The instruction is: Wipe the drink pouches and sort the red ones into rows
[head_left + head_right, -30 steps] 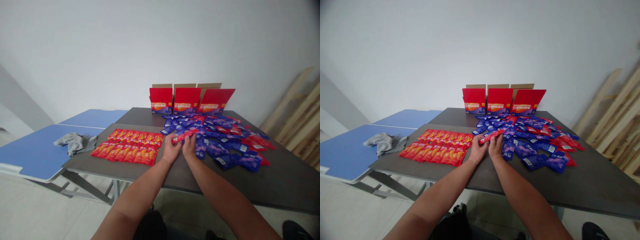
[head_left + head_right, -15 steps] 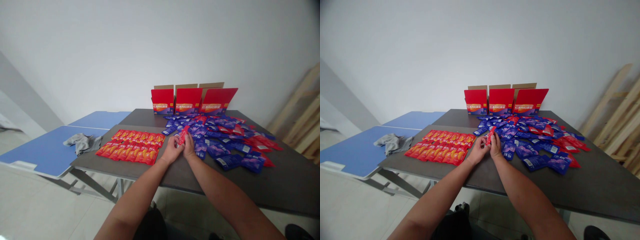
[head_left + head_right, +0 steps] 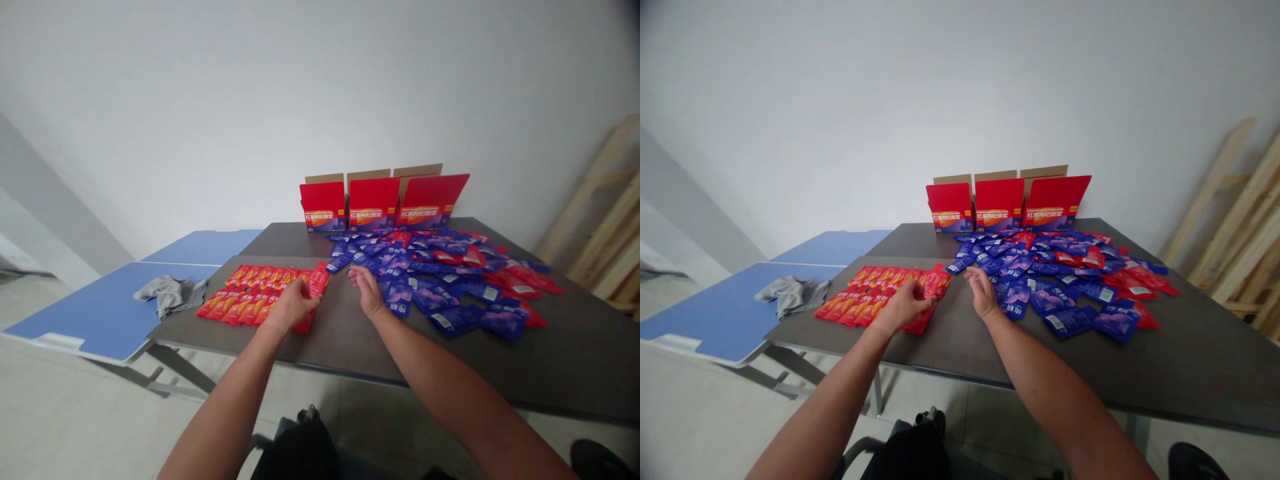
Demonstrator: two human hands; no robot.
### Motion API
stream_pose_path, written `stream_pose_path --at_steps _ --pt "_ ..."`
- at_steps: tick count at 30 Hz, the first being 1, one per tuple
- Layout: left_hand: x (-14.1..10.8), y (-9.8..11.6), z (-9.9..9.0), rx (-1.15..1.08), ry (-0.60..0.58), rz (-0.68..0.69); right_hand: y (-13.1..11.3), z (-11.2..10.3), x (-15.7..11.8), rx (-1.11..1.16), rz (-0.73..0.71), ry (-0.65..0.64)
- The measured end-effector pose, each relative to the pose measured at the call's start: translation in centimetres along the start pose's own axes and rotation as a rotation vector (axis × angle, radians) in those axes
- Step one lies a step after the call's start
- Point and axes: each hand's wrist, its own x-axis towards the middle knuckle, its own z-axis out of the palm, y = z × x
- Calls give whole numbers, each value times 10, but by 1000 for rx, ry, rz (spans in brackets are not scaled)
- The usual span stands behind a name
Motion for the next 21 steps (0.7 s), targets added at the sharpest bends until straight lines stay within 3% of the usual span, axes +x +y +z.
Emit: stream_pose_path --at_steps 4,9,21 --pt "-8 -27 -13 216 8 -142 -3 2 0 -7 -11 -33" --pt "-13 -40 -8 419 -62 -135 -4 2 0 -16 -38 -28" --pt "-15 -44 -5 395 -64 -170 -2 2 0 -63 -63 -40"
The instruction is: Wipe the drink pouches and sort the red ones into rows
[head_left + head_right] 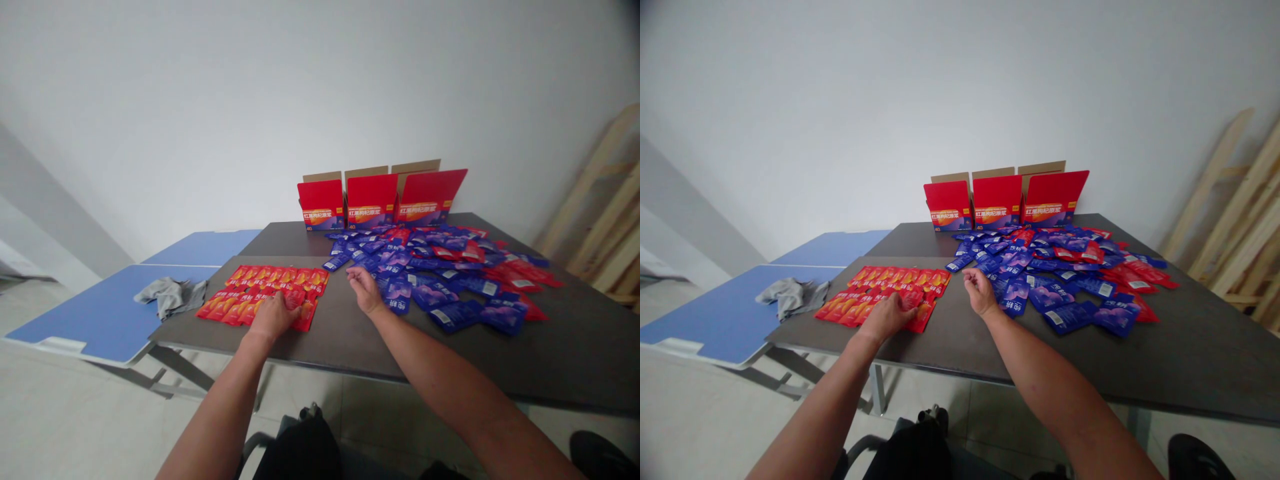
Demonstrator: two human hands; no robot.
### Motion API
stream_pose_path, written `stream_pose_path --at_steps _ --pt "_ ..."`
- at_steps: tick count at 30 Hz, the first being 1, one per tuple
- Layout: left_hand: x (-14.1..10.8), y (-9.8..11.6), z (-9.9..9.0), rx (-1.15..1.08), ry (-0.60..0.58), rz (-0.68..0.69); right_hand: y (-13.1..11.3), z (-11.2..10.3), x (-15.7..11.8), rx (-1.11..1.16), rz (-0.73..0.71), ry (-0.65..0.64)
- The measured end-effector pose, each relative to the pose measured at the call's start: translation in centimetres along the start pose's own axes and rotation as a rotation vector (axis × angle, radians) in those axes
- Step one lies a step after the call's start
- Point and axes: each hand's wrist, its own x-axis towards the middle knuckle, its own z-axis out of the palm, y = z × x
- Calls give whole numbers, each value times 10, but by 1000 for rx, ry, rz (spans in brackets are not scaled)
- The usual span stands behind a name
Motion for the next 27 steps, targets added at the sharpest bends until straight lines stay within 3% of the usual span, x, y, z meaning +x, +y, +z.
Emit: stream_pose_path --at_steps 3,6,9,12,14,17,21,27 --pt "2 -2 -7 -192 46 -118 -1 -1 0 -18 -5 -1" --pt "0 -1 -19 -683 37 -207 -8 -1 -2 -42 -21 -10" --pt "-5 6 -27 -1362 -248 -174 -17 4 -5 -35 8 -78" --pt "-13 20 -26 -1722 -641 -119 -24 11 -9 141 199 -188" --pt "-16 29 -20 -1776 -787 -82 -25 15 -9 326 368 -225" --pt "-20 39 -10 -1687 -856 -30 -26 17 -8 521 514 -181" --pt "-21 43 -4 -1493 -880 19 -26 15 -5 542 557 -90" --pt "-16 43 -4 -1249 -827 55 -24 18 -6 441 567 -103"
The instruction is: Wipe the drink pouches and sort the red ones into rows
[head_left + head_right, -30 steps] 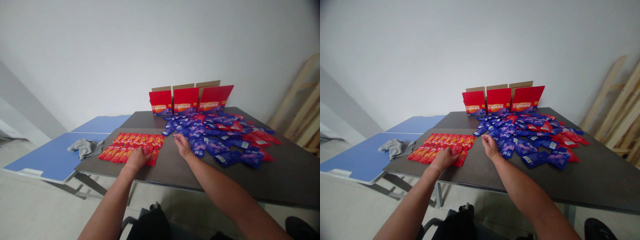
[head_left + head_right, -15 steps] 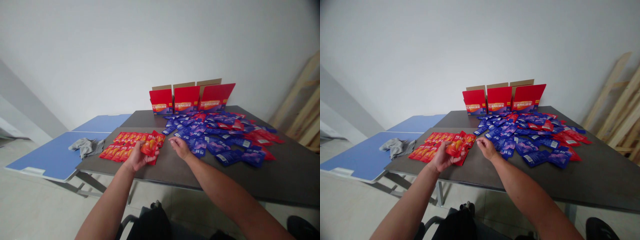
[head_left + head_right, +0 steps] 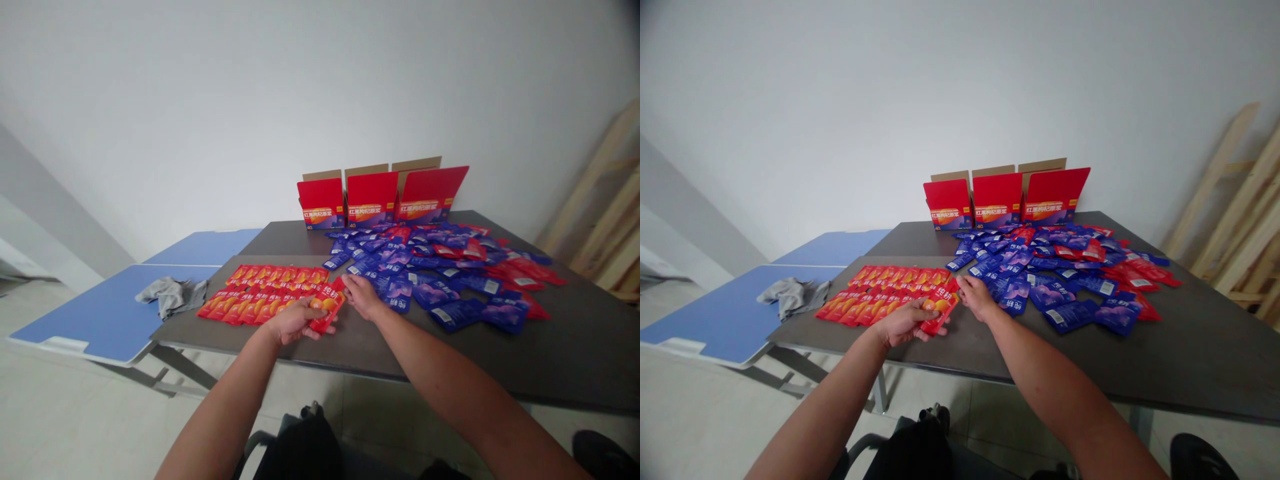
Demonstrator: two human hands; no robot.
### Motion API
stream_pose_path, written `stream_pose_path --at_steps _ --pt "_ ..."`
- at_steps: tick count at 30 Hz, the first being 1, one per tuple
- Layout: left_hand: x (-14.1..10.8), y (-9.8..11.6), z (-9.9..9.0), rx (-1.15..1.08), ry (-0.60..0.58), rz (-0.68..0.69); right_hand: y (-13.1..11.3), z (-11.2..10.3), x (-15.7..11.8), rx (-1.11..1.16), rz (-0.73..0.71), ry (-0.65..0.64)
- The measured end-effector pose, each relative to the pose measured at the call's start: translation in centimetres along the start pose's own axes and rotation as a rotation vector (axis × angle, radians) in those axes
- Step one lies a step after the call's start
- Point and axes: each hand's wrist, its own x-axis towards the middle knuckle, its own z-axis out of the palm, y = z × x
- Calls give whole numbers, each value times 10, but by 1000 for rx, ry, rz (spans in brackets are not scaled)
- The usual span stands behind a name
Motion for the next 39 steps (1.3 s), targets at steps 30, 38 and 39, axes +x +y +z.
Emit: stream_pose_path --at_steps 30,38,39 --pt "1 8 -18 1205 776 56 -2 -1 4 239 -43 9" --pt "1 -14 -38 1380 766 -55 -2 1 3 198 -44 -58" --pt "2 -15 -38 1387 762 -61 -2 0 2 194 -47 -63"
